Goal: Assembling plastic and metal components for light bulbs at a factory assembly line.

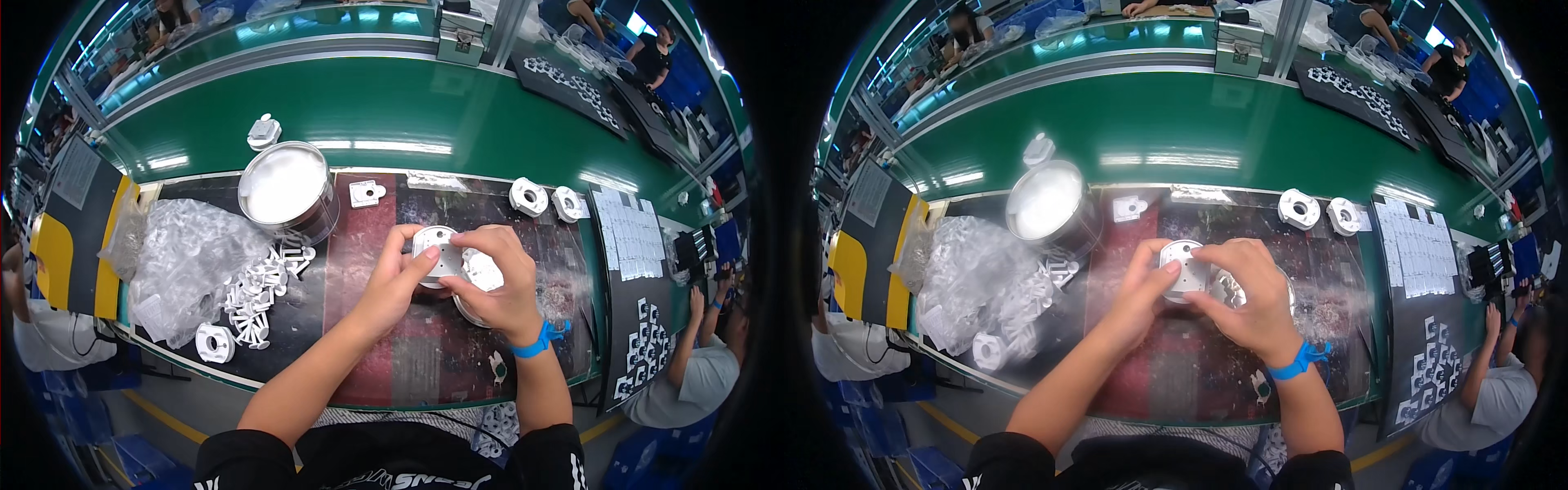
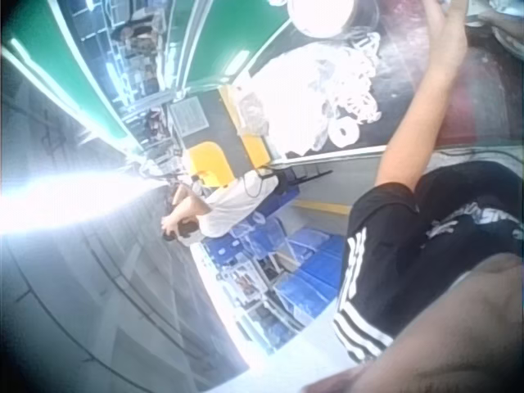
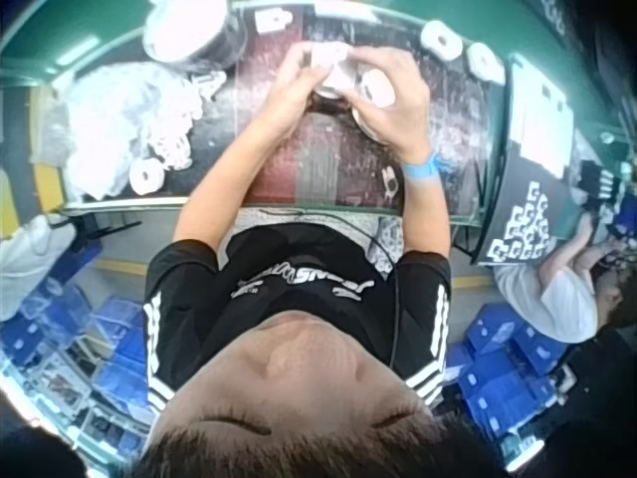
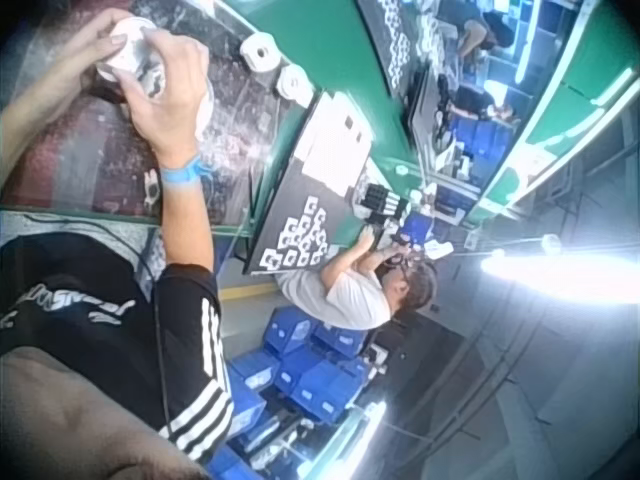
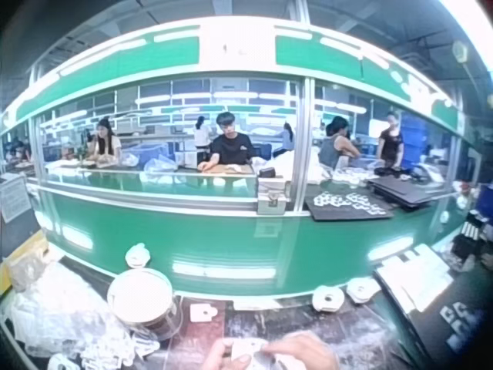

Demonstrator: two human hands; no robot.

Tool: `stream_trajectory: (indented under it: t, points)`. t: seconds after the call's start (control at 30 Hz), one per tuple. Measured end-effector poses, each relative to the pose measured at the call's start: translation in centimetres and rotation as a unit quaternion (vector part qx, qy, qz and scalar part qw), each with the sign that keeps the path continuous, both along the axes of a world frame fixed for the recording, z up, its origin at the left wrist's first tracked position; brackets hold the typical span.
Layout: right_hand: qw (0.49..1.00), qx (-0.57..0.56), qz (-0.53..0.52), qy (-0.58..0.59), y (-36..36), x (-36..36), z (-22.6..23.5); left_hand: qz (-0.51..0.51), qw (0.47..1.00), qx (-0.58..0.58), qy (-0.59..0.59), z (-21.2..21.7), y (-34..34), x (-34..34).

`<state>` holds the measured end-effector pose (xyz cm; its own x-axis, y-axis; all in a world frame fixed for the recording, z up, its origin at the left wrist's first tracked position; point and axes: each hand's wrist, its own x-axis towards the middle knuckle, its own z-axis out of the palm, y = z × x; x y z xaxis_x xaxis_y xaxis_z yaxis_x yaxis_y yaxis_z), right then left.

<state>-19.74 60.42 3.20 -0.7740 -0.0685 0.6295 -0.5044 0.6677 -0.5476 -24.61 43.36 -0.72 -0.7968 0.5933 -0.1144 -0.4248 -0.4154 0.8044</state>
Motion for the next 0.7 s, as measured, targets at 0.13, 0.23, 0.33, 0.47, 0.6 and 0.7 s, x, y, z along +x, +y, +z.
stream_trajectory:
  t: [0.13, 0.23, 0.33, 0.47, 0.6, 0.7]
  points:
    - [1.000, 0.012, 0.008, 0.019, 0.1, -0.1, 0.2, 0.019, 0.994, -0.020, 0.106, -0.1, 0.1, -0.2]
    - [0.999, 0.029, 0.013, 0.043, 0.1, 0.0, -0.1, 0.003, 0.999, -0.010, 0.048, 0.5, -0.1, -0.2]
    - [0.999, 0.021, 0.022, 0.044, 0.2, 0.0, 0.1, -0.032, 0.999, 0.025, 0.013, 1.3, -0.3, -0.2]
    - [0.998, 0.014, 0.030, 0.045, 0.0, 0.0, 0.5, -0.008, 0.998, -0.009, 0.069, 0.6, 0.2, 0.0]
    - [0.999, 0.027, 0.023, 0.030, 0.4, 0.1, 0.8, -0.044, 0.999, 0.010, -0.014, 1.2, -0.3, -0.1]
    - [1.000, 0.012, 0.000, -0.020, 0.4, 0.4, 0.8, -0.044, 0.999, 0.010, -0.012, 0.7, -0.3, 0.0]
